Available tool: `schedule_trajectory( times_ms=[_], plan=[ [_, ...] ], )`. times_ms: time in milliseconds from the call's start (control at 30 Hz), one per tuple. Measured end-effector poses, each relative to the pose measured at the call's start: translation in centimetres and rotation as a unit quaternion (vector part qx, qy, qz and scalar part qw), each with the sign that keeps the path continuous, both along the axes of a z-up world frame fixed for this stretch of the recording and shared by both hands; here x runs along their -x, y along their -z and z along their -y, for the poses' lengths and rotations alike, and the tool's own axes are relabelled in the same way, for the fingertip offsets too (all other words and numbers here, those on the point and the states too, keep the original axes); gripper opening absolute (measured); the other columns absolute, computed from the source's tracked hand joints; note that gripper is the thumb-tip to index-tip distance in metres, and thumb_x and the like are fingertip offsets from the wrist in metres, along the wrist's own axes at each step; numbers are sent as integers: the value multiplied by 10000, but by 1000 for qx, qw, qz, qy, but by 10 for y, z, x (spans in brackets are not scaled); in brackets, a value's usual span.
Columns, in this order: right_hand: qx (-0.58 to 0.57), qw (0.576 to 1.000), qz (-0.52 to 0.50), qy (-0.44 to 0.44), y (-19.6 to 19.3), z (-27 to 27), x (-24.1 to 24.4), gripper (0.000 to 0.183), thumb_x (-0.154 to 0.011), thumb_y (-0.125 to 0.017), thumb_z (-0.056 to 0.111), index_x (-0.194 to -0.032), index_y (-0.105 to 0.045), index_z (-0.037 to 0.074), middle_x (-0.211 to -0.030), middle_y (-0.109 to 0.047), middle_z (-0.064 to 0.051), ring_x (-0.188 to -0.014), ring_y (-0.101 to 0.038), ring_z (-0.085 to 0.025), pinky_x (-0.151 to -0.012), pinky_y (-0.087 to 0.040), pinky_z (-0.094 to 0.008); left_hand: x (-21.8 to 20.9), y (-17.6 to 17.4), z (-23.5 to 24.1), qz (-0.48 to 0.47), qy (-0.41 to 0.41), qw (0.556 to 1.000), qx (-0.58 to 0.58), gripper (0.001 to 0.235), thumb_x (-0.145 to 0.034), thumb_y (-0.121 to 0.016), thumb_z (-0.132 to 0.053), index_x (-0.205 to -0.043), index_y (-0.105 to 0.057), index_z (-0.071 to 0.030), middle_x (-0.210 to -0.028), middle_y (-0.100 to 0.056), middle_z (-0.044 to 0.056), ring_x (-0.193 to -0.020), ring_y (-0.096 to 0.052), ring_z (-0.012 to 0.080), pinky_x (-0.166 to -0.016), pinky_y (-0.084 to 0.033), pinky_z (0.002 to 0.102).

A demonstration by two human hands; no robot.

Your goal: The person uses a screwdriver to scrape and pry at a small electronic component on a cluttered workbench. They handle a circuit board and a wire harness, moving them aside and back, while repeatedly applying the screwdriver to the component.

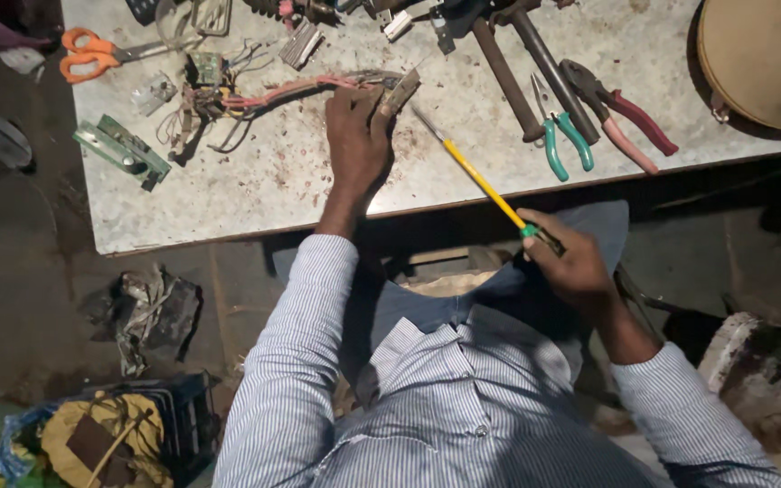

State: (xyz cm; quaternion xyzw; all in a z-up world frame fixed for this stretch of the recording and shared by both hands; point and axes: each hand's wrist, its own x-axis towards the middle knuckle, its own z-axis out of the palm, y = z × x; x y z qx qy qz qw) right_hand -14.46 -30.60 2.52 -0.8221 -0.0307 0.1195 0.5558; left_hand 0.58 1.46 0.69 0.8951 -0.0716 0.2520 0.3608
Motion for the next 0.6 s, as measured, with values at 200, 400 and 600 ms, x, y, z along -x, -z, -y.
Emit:
schedule_trajectory(
  times_ms=[200,400,600],
  plan=[
    [38,970,224,-84,20,1,0,336,-1055,-626,157,-1340,-619,-21,-1237,-707,-195,-1095,-700,-196,-957,-558,-307,8,-15,5,-20,-12,997,-75,267,-942,-687,-120,-1199,-726,-61,-1129,-628,140,-1045,-552,347,-903,-456,468],
    [31,999,18,-3,37,-5,3,401,-981,-612,160,-1354,-672,26,-898,-750,-121,-769,-696,-148,-739,-564,-291,11,-17,8,-10,-28,983,-179,420,-840,-752,-205,-1219,-641,-62,-1182,-586,141,-1089,-553,356,-918,-446,497],
    [29,997,60,-29,37,-3,-2,374,-967,-599,129,-1316,-672,14,-997,-759,-130,-771,-708,-181,-725,-565,-312,6,-17,15,-34,-47,987,-151,491,-786,-845,-237,-1177,-610,-56,-1146,-562,161,-1084,-553,368,-904,-454,488]
  ],
)
